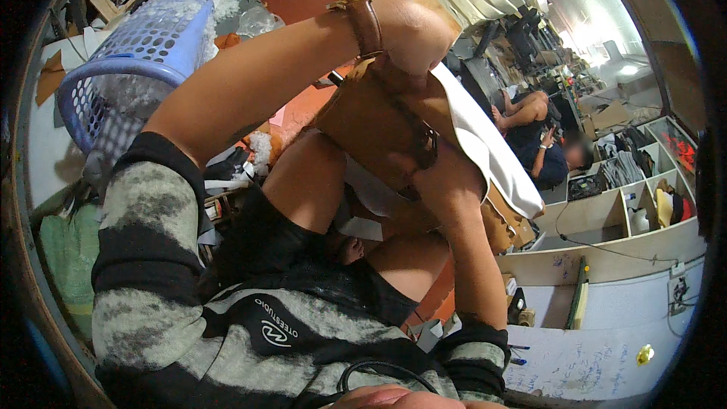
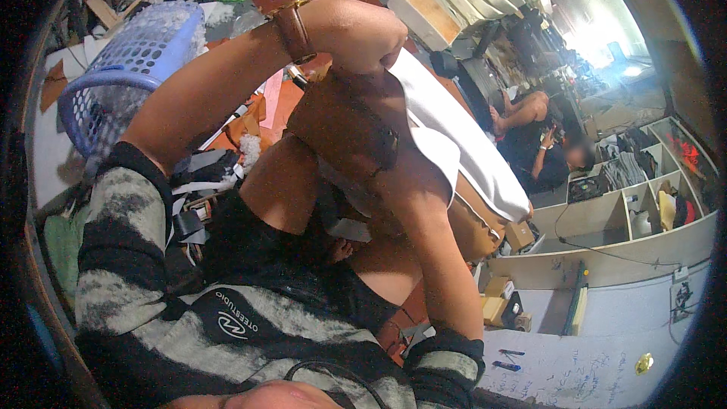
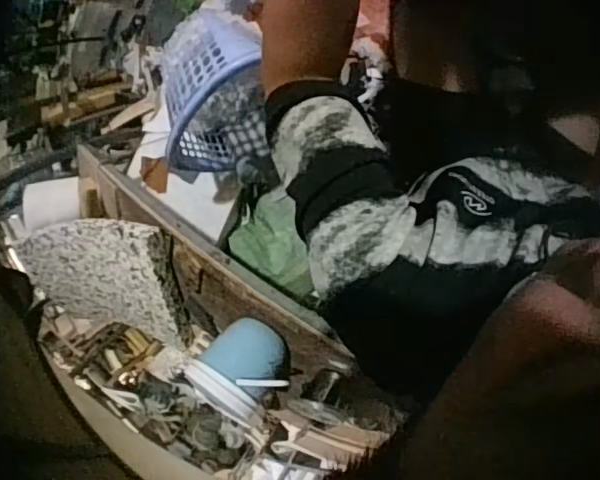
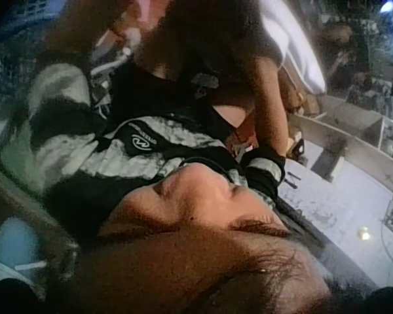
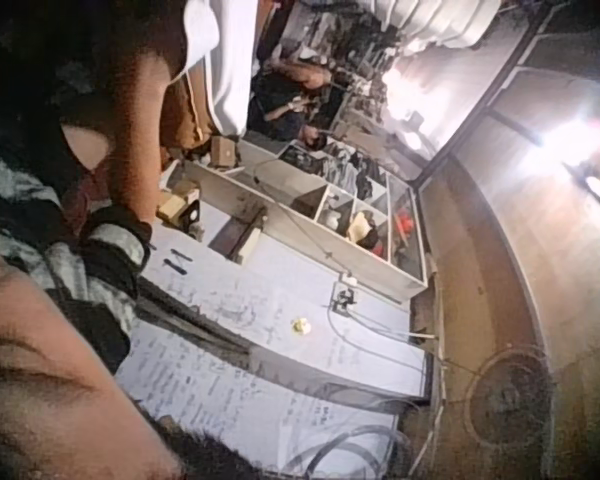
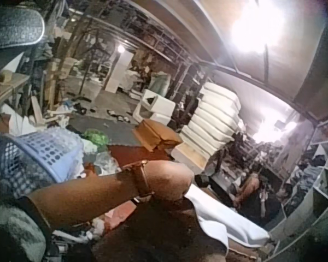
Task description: The person staples fabric to a cushion using a staple gun, then trims excess fabric with scissors. They smooth the finished cushion and place it on the floor.
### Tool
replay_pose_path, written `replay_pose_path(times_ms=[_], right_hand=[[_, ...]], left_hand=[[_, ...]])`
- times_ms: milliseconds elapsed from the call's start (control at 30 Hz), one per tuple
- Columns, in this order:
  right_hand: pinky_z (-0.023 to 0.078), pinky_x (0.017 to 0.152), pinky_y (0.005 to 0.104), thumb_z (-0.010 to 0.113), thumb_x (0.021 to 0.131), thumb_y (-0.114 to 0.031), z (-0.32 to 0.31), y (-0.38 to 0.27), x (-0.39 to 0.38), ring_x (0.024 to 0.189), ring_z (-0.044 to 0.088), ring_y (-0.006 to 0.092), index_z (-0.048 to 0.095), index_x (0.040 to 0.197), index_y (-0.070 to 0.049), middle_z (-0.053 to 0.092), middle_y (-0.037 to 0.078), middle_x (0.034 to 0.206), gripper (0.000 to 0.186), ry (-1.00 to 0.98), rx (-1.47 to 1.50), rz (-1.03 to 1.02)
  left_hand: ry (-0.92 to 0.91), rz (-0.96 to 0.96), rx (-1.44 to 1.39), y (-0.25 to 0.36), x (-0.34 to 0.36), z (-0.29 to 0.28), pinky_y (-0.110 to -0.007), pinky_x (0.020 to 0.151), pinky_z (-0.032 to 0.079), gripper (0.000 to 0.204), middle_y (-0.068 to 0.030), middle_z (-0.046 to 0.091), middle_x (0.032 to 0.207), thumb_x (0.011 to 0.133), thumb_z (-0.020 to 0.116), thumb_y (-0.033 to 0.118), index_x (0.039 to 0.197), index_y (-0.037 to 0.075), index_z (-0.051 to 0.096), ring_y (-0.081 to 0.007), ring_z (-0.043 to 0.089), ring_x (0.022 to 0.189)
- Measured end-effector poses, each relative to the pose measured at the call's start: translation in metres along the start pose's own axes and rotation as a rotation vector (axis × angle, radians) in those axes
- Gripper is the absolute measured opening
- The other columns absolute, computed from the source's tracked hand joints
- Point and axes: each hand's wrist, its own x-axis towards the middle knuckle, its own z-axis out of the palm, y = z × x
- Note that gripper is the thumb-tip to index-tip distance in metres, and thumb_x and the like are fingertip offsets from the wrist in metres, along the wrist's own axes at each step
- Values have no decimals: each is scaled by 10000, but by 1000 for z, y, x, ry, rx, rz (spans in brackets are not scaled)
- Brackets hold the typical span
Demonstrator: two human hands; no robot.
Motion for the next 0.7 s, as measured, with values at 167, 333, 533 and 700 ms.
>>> replay_pose_path(times_ms=[167, 333, 533, 700], right_hand=[[525, 1007, 497, 803, 804, -656, -1, 7, 4, 1144, 688, 416, 665, 1248, 17, 721, 246, 1166, 817, -62, -124, 57], [569, 873, 496, 815, 801, -638, 17, 15, 3, 955, 729, 418, 694, 1104, 0, 745, 202, 970, 716, 284, -82, -161], [563, 890, 490, 833, 786, -626, 6, 5, 9, 972, 727, 408, 682, 1148, -13, 745, 193, 967, 729, 127, -107, -70], [564, 848, 489, 839, 781, -622, 14, 12, 11, 943, 729, 398, 692, 1110, -7, 743, 193, 951, 712, 255, -144, -140]], left_hand=[[102, 7, -244, -14, 5, 17, -443, 624, 546, 149, -172, 696, 684, 819, 715, 142, 762, 12, 762, -315, 686, 644], [94, 51, -169, -18, 11, 18, -460, 649, 545, 172, -180, 703, 710, 834, 733, 168, 768, 12, 762, -330, 695, 675], [79, 39, -176, -17, 12, 18, -461, 655, 542, 173, -179, 695, 705, 828, 733, 170, 766, 11, 759, -325, 686, 675], [76, -12, -253, -19, 12, 19, -447, 644, 547, 177, -171, 695, 691, 819, 736, 176, 773, 7, 764, -309, 686, 657]])
